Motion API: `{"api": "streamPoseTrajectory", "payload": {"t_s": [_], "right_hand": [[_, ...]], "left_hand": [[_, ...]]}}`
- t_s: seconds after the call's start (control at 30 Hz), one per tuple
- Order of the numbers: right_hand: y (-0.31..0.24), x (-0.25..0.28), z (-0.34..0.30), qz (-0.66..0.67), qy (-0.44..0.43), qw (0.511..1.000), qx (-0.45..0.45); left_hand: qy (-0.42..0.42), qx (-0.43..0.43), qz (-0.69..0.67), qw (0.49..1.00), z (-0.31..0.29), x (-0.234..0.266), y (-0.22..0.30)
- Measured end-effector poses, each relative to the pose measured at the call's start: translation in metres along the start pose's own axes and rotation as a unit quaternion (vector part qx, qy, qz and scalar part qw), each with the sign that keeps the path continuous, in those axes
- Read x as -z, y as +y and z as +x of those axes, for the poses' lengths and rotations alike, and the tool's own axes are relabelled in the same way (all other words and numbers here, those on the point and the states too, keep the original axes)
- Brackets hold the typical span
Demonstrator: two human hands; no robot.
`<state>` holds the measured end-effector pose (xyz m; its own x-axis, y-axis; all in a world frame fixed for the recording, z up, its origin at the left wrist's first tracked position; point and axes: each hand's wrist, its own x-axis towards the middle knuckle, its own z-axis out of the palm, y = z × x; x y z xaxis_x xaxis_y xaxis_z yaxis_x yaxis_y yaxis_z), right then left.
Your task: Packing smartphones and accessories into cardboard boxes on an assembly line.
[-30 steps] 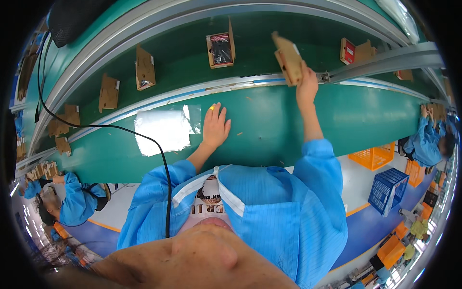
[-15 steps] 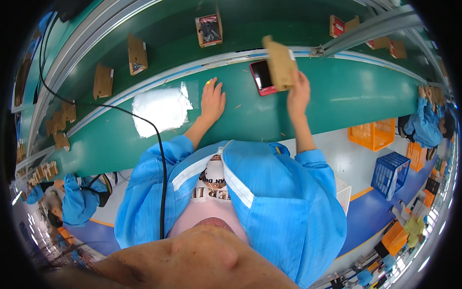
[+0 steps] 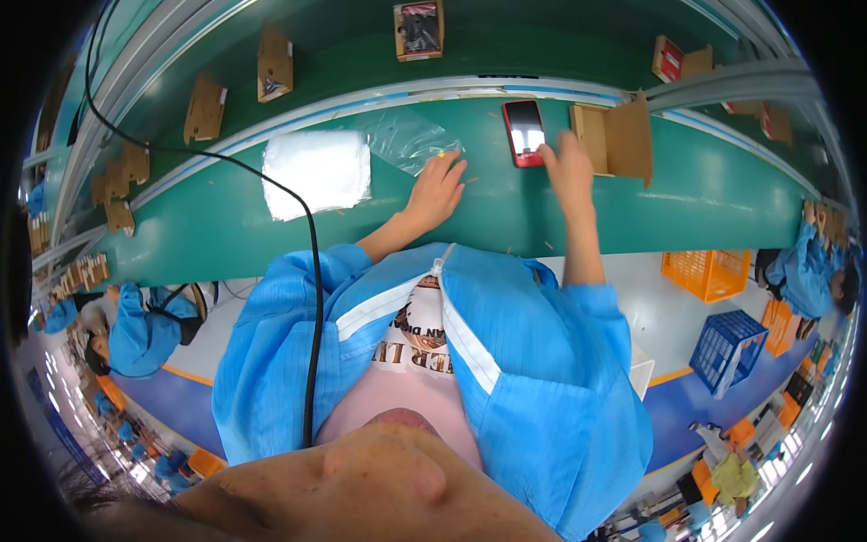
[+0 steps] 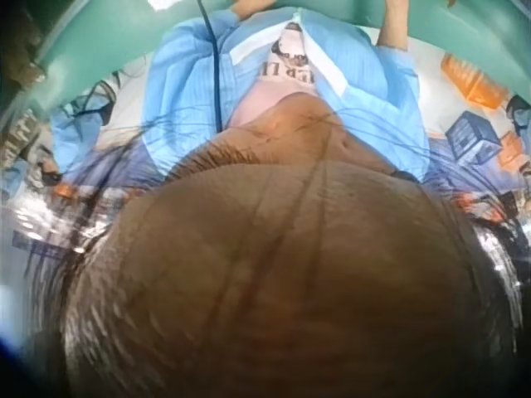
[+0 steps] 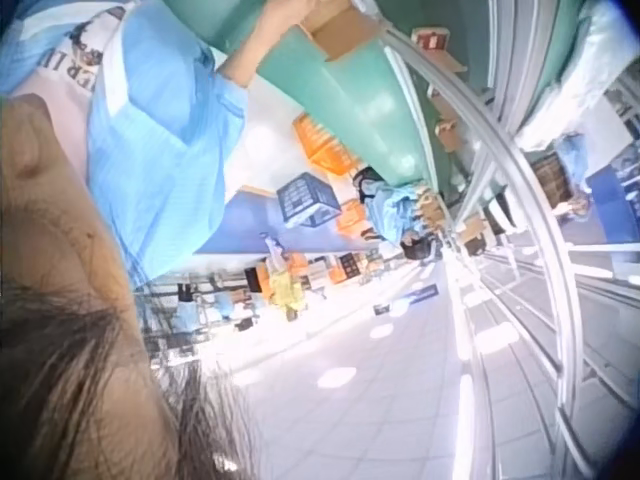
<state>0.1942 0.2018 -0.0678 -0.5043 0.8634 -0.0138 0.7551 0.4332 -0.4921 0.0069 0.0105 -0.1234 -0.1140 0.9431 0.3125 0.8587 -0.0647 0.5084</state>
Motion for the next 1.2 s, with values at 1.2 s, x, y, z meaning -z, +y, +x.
{"api": "streamPoseTrajectory", "payload": {"t_s": [1.2], "right_hand": [[-0.107, -0.054, -0.054, 0.036, -0.087, 0.982, 0.163]], "left_hand": [[0.033, 0.122, -0.002, 0.992, 0.034, 0.055, -0.033]]}}
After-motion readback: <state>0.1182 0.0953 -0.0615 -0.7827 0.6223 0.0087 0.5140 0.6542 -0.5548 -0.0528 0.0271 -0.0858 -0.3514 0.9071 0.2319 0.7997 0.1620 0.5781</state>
